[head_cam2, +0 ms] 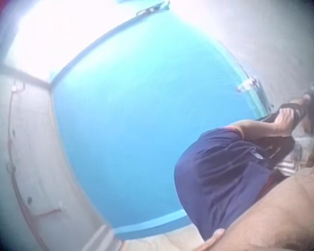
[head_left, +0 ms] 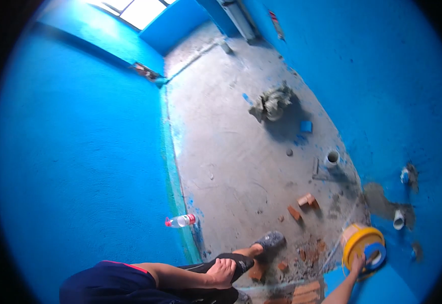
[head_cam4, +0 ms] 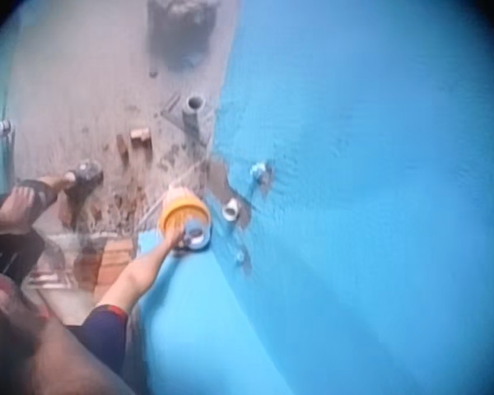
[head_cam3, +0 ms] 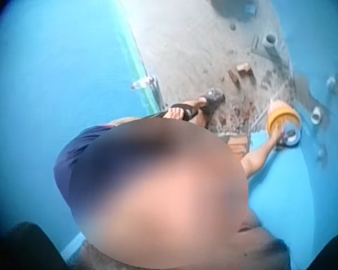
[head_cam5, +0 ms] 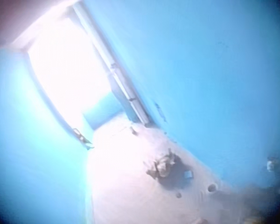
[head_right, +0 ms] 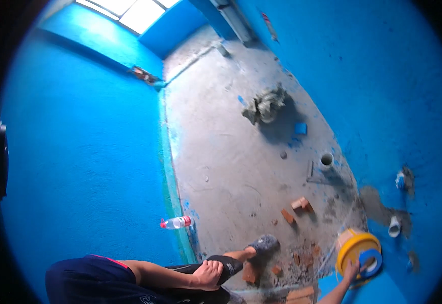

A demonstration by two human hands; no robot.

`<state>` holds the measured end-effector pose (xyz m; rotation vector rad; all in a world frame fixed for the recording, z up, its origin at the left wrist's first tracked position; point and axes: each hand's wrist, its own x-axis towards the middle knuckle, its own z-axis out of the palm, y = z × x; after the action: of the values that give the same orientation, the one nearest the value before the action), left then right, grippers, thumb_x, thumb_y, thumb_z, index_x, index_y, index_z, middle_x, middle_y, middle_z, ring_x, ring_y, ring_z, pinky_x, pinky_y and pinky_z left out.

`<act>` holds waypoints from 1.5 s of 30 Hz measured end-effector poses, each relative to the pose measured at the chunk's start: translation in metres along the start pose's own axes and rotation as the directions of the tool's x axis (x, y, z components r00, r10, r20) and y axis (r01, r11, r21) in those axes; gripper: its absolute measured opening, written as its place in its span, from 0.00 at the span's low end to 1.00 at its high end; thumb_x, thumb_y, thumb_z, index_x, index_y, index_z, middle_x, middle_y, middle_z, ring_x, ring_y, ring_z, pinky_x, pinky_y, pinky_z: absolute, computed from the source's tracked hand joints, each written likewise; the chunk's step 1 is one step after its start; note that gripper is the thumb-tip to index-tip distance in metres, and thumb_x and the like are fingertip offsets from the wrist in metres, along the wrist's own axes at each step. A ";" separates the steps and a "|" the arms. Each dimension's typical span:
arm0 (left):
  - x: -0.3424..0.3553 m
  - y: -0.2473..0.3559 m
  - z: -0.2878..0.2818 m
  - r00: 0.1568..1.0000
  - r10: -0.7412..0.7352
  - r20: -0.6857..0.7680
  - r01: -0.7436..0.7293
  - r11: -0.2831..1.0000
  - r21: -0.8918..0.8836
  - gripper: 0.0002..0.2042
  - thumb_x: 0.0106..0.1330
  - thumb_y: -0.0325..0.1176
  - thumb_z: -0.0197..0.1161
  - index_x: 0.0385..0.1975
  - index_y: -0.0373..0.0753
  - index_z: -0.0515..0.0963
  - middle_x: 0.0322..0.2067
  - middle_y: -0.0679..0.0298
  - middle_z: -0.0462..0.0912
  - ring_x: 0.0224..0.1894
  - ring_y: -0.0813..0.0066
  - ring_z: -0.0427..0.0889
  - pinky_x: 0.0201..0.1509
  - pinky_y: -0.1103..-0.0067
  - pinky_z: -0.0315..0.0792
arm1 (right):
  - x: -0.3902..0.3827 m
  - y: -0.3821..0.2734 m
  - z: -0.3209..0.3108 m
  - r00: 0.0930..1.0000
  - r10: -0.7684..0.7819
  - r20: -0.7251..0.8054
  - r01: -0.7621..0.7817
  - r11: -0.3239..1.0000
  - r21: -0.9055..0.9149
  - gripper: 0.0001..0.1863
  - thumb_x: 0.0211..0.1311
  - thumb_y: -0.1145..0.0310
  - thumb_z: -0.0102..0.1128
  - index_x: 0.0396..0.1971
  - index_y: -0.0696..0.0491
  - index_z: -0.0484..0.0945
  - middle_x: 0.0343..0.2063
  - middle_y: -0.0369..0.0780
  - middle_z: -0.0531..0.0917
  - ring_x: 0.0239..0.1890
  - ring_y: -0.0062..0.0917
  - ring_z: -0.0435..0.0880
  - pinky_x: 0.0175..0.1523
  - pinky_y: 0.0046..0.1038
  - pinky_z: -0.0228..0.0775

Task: The person applies blue tape around the end of a white pipe protruding from the floor and then places the tape roll onto a stack of bricks.

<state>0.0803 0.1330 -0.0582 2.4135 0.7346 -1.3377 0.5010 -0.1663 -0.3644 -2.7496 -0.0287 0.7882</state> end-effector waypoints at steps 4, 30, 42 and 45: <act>0.023 0.001 -0.002 0.999 0.035 -0.012 -0.036 0.996 -0.078 0.32 0.42 0.42 0.65 0.46 0.27 0.67 0.41 0.51 0.73 0.46 0.55 0.73 0.49 0.67 0.65 | 0.017 0.026 -0.023 0.972 -0.088 -0.216 0.075 0.995 -0.067 0.15 0.57 0.62 0.59 0.32 0.61 0.80 0.41 0.52 0.80 0.53 0.42 0.70 0.58 0.39 0.61; -0.145 0.002 0.121 0.723 0.690 0.026 -0.632 0.677 -0.377 0.28 0.57 0.37 0.56 0.61 0.43 0.62 0.58 0.49 0.67 0.59 0.51 0.68 0.60 0.65 0.66 | -0.738 -0.065 -0.037 0.804 0.470 0.365 -0.332 -0.154 0.931 0.23 0.50 0.63 0.59 0.47 0.49 0.65 0.42 0.41 0.73 0.37 0.30 0.75 0.38 0.31 0.70; -0.237 0.010 -0.072 0.161 0.943 -0.293 -0.939 0.055 -0.340 0.29 0.47 0.29 0.73 0.50 0.38 0.69 0.46 0.55 0.74 0.50 0.60 0.74 0.53 0.71 0.70 | -0.773 -0.149 -0.154 0.954 0.091 0.287 -0.250 -0.292 0.923 0.27 0.62 0.46 0.54 0.51 0.51 0.69 0.26 0.38 0.80 0.22 0.20 0.74 0.34 0.28 0.72; -0.237 -0.013 -0.141 0.275 0.930 -0.244 -0.737 0.041 -0.674 0.28 0.50 0.26 0.72 0.52 0.39 0.67 0.43 0.65 0.73 0.48 0.76 0.71 0.52 0.75 0.69 | -0.750 -0.181 -0.179 0.959 -0.032 -0.283 0.272 0.395 0.878 0.40 0.55 0.62 0.68 0.64 0.52 0.56 0.36 0.40 0.79 0.33 0.20 0.77 0.40 0.23 0.74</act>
<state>0.0680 0.1413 0.2176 1.3958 -0.3538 -0.5798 -0.0333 -0.1109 0.2174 -1.6782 0.1541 0.2559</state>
